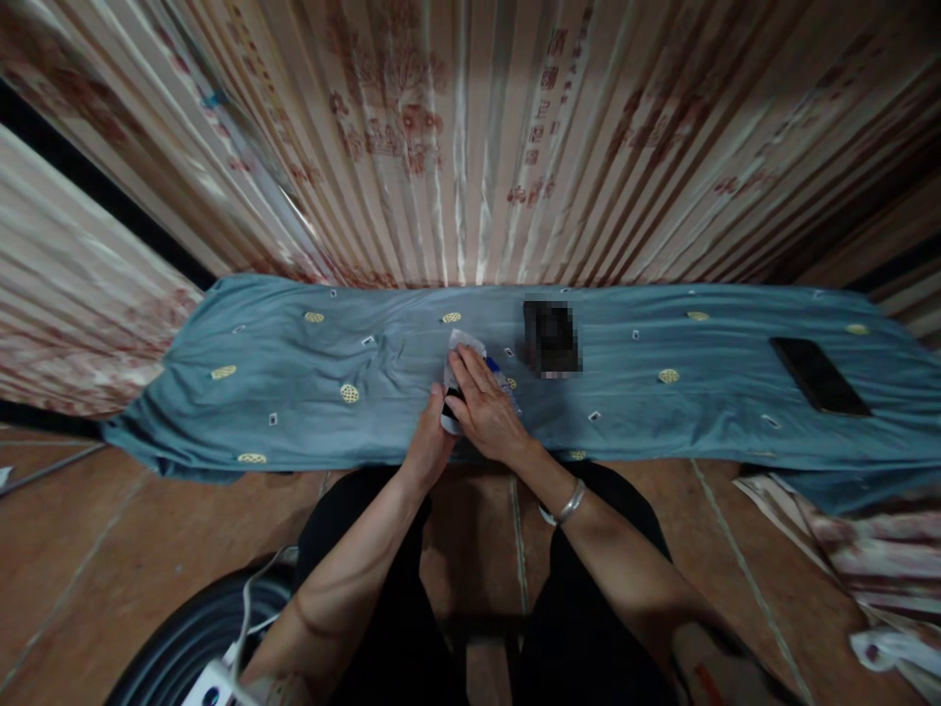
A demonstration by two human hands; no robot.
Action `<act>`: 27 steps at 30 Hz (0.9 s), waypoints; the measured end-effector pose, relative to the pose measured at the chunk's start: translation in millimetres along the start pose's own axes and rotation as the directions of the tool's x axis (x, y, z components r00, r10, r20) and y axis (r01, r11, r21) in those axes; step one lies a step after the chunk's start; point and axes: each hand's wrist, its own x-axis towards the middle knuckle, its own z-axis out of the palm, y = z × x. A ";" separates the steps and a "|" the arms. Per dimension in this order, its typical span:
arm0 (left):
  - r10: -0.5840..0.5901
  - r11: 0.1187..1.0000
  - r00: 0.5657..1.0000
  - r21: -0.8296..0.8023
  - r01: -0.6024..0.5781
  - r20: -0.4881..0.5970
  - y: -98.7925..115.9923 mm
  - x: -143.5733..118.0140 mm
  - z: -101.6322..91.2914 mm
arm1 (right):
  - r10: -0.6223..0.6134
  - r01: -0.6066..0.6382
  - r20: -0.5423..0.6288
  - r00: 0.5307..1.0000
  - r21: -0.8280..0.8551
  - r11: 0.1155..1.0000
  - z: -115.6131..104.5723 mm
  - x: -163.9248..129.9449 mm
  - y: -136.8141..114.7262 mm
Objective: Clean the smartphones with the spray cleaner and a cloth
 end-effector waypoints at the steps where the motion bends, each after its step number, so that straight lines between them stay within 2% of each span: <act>1: -0.016 1.000 1.000 0.006 0.016 -0.002 0.3 -1.3 0.5 | 0.012 -0.012 -0.003 1.000 -0.006 1.000 0.0 1.3 1.7; 9: -0.090 0.996 0.996 0.000 0.090 0.000 7.3 -7.0 2.8 | 0.086 -0.087 -0.032 0.996 -0.024 0.996 -1.4 4.8 13.2; 16: -0.139 0.990 0.988 0.006 0.140 -0.068 15.1 -7.5 4.9 | 0.130 -0.131 -0.021 0.991 -0.044 0.990 -0.5 4.8 13.8; 27: -0.108 0.994 0.992 -0.043 0.105 -0.066 22.8 -8.5 8.9 | 0.109 -0.109 -0.016 0.994 -0.033 0.993 3.1 1.0 9.6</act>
